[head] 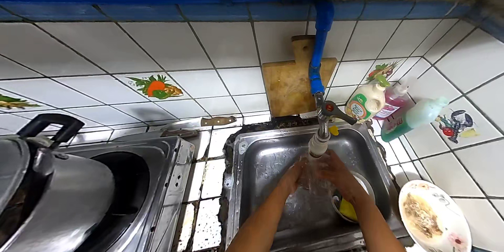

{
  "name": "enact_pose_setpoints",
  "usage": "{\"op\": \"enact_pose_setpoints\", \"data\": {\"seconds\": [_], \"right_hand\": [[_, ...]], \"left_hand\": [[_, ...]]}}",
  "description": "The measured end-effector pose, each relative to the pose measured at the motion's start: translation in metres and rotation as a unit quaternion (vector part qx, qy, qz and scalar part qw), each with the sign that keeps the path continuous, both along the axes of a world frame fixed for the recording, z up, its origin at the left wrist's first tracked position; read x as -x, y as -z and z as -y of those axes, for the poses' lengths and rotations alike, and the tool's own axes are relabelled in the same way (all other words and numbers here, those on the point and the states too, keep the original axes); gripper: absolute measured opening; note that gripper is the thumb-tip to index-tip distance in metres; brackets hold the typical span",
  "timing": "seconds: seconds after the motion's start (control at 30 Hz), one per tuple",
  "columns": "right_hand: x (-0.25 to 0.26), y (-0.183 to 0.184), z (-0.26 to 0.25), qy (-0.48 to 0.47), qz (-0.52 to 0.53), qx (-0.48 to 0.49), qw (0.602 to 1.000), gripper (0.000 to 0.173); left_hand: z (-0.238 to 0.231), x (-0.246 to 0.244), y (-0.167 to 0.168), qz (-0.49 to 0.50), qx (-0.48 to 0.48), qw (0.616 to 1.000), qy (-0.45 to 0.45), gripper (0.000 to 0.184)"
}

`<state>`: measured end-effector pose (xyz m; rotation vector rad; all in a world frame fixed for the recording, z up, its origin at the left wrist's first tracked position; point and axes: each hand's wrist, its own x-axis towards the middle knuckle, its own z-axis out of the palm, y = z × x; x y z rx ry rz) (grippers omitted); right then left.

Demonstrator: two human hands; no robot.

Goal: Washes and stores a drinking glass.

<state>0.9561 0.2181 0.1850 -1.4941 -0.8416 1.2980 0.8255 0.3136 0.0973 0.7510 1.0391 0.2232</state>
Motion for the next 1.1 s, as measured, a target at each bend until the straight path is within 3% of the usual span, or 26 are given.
{"op": "enact_pose_setpoints", "data": {"seconds": [0.07,0.17,0.27,0.33,0.4,0.47,0.6,0.7,0.73,0.8,0.87,0.97,1.1], "right_hand": [[0.004,0.016,-0.007,0.071,-0.008,-0.079,0.994,0.087],[0.014,0.041,-0.024,0.142,-0.069,-0.143,0.977,0.084],[0.020,0.059,-0.034,0.162,-0.194,-0.132,0.959,0.057],[0.027,0.065,-0.042,0.203,-0.320,-0.111,0.919,0.041],[0.032,0.070,-0.050,0.206,-0.409,-0.102,0.883,0.048],[0.034,0.075,-0.054,0.146,-0.461,-0.082,0.872,0.056],[0.024,0.064,-0.039,-0.045,-0.367,0.000,0.929,0.052],[0.010,0.037,-0.020,-0.178,-0.266,0.094,0.943,0.055],[0.005,0.028,-0.014,-0.198,-0.246,0.125,0.941,0.054],[-0.005,0.009,-0.002,-0.206,-0.186,0.165,0.947,0.048],[-0.013,-0.007,0.009,-0.199,-0.125,0.171,0.957,0.044],[-0.018,-0.022,0.020,-0.158,-0.080,0.142,0.974,0.047],[-0.013,-0.013,0.019,-0.057,-0.010,0.005,0.998,0.071]], "left_hand": [[-0.004,0.011,0.007,0.007,0.091,0.994,-0.057,0.052],[-0.001,0.034,0.020,0.005,0.142,0.982,-0.128,0.060],[0.005,0.050,0.022,0.004,0.164,0.972,-0.166,0.063],[0.010,0.058,0.022,0.021,0.181,0.968,-0.175,0.067],[0.016,0.060,0.025,0.039,0.192,0.965,-0.174,0.069],[0.019,0.058,0.028,0.054,0.199,0.963,-0.173,0.067],[0.026,0.038,0.025,0.055,0.174,0.968,-0.170,0.054],[0.033,0.021,0.028,0.088,0.065,0.985,-0.134,0.029],[0.032,0.017,0.031,0.119,0.030,0.987,-0.105,0.030],[0.027,0.001,0.028,0.152,-0.060,0.986,-0.036,0.046],[0.024,-0.011,0.021,0.135,-0.074,0.988,-0.021,0.043],[0.023,-0.011,-0.010,0.103,0.019,0.992,-0.066,0.042],[0.015,0.008,-0.006,0.120,0.101,0.983,-0.091,0.052]]}}
